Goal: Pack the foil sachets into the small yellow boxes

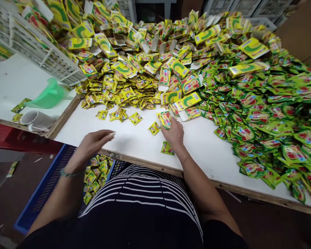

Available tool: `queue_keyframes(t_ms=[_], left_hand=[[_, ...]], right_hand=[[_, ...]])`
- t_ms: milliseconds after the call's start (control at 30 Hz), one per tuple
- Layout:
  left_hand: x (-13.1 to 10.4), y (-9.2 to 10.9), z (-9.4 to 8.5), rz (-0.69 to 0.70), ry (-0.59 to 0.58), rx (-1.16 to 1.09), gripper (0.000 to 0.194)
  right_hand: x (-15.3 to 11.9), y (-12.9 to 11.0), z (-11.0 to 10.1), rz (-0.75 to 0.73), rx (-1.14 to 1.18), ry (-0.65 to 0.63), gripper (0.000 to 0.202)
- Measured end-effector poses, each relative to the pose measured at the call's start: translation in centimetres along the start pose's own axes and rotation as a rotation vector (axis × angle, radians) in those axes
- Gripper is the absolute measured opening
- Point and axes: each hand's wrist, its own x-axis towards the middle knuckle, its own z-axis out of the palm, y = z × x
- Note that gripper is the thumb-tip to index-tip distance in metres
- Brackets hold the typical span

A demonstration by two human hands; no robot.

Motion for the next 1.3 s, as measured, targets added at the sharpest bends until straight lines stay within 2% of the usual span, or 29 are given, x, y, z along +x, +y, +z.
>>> queue_keyframes(t_ms=[67,133,200,233,333,433,500,600,700,767,867,967,1133,1300], left_hand=[[2.3,1.9,4.6,-0.017,-0.056,-0.363,0.062],[4.4,3.3,8.5,-0.033,-0.068,-0.7,0.068],[5.9,3.9,10.8,-0.038,-0.038,-0.925,0.069],[6.4,3.7,11.2,-0.038,-0.021,-0.967,0.069],[6.8,2.0,10.4,-0.053,0.003,-0.839,0.065],[6.4,-0.1,8.7,-0.091,-0.034,-0.591,0.049],[6.1,-0.9,8.1,-0.099,-0.074,-0.48,0.04],[5.9,-1.1,8.3,-0.091,-0.125,-0.422,0.035],[6.1,-0.3,9.2,-0.063,-0.177,-0.529,0.035],[6.2,0.4,9.9,-0.029,-0.232,-0.69,0.039],[6.0,1.1,10.6,-0.016,-0.298,-0.906,0.041],[5.7,1.3,10.9,-0.042,-0.351,-1.002,0.041],[5.1,2.0,11.2,-0.056,-0.376,-1.013,0.042],[4.5,3.2,11.5,-0.029,-0.36,-0.974,0.046]], right_hand=[[-1.3,-1.2,0.1,-0.054,0.122,0.003,0.068],[-2.3,-2.2,0.0,-0.181,0.262,-0.133,0.068],[-2.5,-2.7,0.1,-0.211,0.362,-0.255,0.059],[-2.1,-2.7,0.2,-0.169,0.37,-0.26,0.053],[0.1,-2.3,1.1,-0.02,0.206,-0.147,0.044],[2.0,-2.1,2.5,-0.059,0.039,-0.188,0.035],[2.4,-2.2,3.1,-0.043,0.063,-0.254,0.034],[1.9,-2.0,3.0,0.099,0.334,-0.261,0.038],[1.0,-1.7,2.0,0.158,0.689,-0.216,0.04],[0.4,-1.4,1.3,0.121,0.787,-0.194,0.041],[-0.2,-0.9,0.2,0.054,0.803,-0.215,0.041],[-0.4,-0.2,-0.9,0.026,0.831,-0.313,0.04],[0.0,0.4,-2.8,0.016,0.851,-0.411,0.042],[0.1,0.3,-3.7,-0.086,0.681,-0.431,0.032]])
